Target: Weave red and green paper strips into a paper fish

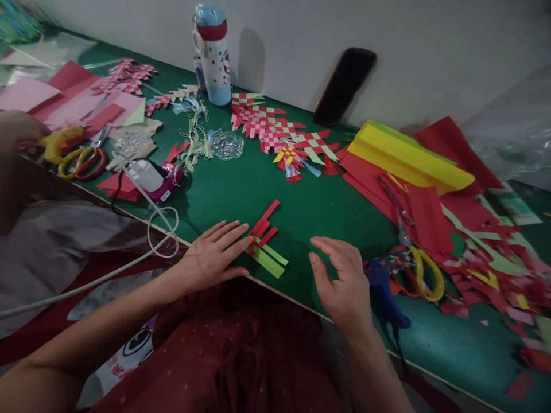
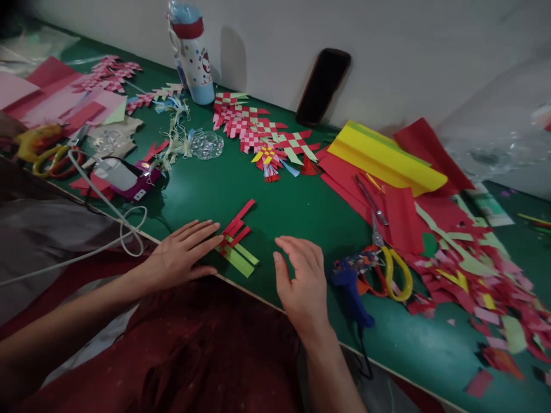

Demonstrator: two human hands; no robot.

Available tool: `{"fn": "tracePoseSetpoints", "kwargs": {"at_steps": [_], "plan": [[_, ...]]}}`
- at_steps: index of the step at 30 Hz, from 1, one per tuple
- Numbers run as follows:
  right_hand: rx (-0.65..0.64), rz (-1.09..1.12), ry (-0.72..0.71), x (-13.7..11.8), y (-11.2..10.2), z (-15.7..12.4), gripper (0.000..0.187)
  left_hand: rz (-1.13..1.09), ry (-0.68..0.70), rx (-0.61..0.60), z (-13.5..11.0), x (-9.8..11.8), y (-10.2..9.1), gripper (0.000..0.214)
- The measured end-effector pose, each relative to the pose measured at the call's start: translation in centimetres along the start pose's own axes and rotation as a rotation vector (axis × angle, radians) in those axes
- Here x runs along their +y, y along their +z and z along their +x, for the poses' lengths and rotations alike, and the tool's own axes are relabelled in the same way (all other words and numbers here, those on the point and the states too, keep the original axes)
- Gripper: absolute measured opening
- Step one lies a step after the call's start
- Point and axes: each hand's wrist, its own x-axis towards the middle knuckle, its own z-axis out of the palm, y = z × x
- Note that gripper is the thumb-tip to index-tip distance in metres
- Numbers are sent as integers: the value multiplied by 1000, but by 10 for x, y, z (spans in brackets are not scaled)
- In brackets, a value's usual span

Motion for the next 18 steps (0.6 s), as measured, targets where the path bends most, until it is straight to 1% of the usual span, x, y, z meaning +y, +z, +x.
{"fn": "tracePoseSetpoints", "kwargs": {"at_steps": [3,7,10,15,18], "plan": [[-51,-10,-79,-12,10,3,24,-2,24,-31,-8,-4,-3,54],[-216,-116,-176,-32,31,4,26,-3,98,-59,-8,-8,4,59],[-295,-197,-207,-39,42,-1,29,-14,113,-57,-6,-11,9,61],[-351,-242,-234,-36,43,-10,31,-67,120,-71,-7,-15,10,63],[-343,-236,-202,-34,40,-11,33,-71,128,-77,-8,-15,9,62]]}}
